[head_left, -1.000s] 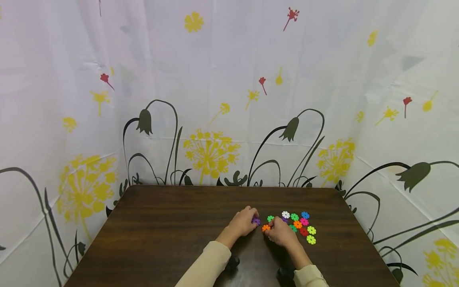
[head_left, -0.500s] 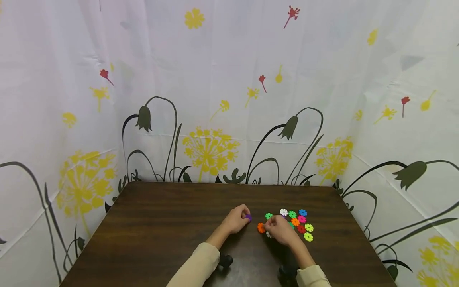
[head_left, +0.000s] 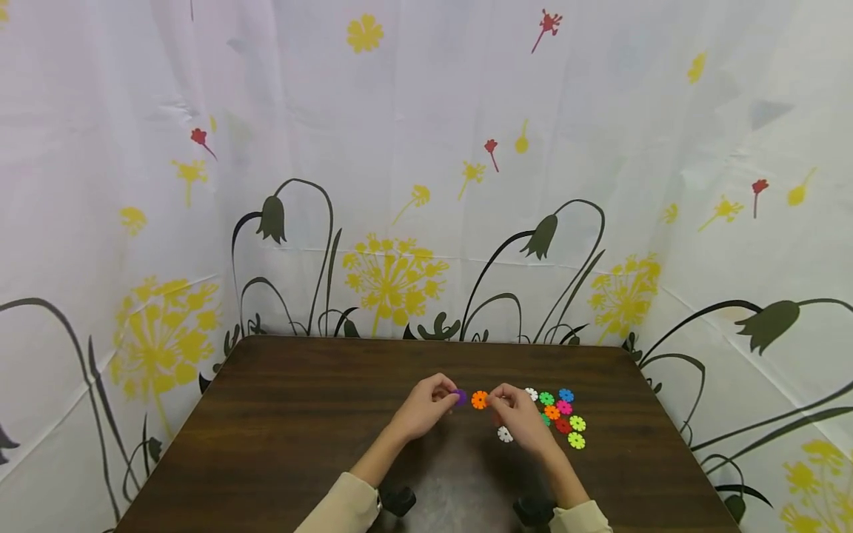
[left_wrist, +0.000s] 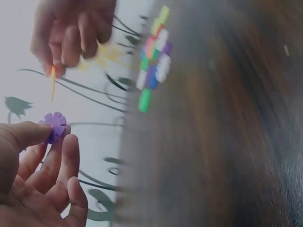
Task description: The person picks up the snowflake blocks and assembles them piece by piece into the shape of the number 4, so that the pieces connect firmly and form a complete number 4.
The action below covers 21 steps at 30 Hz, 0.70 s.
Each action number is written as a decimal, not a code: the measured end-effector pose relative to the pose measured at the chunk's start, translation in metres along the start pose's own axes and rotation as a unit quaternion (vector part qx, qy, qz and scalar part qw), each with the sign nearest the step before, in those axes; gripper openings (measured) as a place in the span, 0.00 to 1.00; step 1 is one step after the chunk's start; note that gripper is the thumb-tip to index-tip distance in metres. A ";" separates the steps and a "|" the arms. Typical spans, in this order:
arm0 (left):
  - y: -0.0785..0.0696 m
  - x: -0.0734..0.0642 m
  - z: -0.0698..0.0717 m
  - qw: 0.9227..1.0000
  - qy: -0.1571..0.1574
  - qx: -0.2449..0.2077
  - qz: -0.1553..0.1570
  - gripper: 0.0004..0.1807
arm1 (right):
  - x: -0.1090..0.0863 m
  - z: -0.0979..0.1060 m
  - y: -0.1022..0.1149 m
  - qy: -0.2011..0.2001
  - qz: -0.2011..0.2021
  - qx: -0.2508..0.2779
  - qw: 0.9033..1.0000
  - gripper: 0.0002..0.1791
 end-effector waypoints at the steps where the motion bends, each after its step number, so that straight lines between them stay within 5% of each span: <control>1: -0.004 -0.003 0.001 1.000 -0.002 -0.011 -0.004 0.07 | -0.001 -0.003 0.004 0.004 -0.002 0.018 1.000 0.13; 9: -0.035 -0.020 0.006 0.998 0.001 -0.030 -0.049 0.08 | -0.006 -0.005 0.025 -0.029 -0.022 0.092 0.995 0.12; 21: -0.039 -0.031 0.016 0.998 -0.013 -0.008 -0.057 0.06 | -0.009 -0.013 0.032 -0.004 -0.019 0.096 0.995 0.14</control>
Point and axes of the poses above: each hand's wrist, its own x-axis towards the middle knuckle, its own z-axis out of the back of the hand, y = z × x, the point moved 9 cm from there along x, towards the middle knuckle, and after that the axes turned 15 degrees about -x, right-handed, at the moved point
